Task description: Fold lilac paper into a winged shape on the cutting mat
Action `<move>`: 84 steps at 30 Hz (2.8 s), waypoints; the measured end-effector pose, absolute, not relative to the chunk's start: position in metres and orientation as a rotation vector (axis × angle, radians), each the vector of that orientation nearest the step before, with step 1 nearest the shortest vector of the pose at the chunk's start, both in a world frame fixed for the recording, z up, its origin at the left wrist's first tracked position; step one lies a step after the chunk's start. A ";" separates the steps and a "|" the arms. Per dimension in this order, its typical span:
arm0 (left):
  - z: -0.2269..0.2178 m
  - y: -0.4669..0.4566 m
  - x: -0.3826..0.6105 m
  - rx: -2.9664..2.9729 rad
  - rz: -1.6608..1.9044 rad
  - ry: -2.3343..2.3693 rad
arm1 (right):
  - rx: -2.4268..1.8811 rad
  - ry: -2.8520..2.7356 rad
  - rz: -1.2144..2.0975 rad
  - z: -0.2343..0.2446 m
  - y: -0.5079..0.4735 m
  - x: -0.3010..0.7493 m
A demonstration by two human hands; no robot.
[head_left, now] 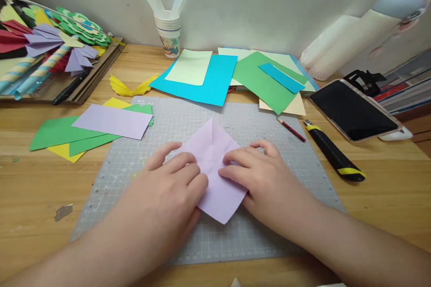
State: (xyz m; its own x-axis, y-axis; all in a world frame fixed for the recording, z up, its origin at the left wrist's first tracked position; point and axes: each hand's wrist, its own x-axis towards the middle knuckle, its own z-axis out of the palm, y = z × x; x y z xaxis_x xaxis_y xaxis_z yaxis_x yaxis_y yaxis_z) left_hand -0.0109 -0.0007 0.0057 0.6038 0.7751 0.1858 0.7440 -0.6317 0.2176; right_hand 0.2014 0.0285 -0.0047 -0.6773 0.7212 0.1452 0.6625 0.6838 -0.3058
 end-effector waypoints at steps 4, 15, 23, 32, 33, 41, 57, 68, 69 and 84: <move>0.003 0.000 -0.013 2.706 0.321 1.277 | -1.091 -2.621 0.342 -0.004 0.027 0.202; 0.004 0.005 -0.014 2.515 0.378 1.337 | -1.082 -2.553 0.424 -0.005 0.025 0.198; -0.007 0.020 -0.013 2.330 0.465 1.492 | -1.018 -2.332 0.082 0.005 0.013 0.191; -0.003 0.025 -0.014 2.205 0.521 1.605 | -1.397 -2.240 0.596 -0.014 0.035 0.195; -0.002 0.024 -0.015 2.217 0.525 1.602 | -1.413 -2.220 0.647 -0.015 0.036 0.194; 0.000 0.018 -0.013 2.301 0.389 1.615 | -1.182 -2.279 0.436 -0.009 0.032 0.194; -0.002 0.020 -0.011 2.284 0.323 1.623 | -1.116 -2.843 0.057 -0.002 -0.009 0.187; -0.001 0.018 -0.012 2.328 0.289 1.628 | -1.151 -2.878 0.159 -0.002 -0.009 0.185; -0.001 0.018 -0.012 2.330 0.293 1.629 | -1.171 -2.882 0.156 -0.001 -0.009 0.185; -0.001 0.019 -0.011 2.350 0.276 1.643 | -1.112 -2.881 0.159 -0.003 -0.008 0.184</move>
State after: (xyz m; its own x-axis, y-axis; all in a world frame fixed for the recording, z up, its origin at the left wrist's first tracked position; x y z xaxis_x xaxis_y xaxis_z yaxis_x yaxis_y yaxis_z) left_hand -0.0105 0.0189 -0.0013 0.3423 0.9396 0.0066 0.8903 -0.3266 0.3174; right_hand 0.1835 -0.0078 -0.0032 -0.7401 0.6724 0.0089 0.6674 0.7360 -0.1135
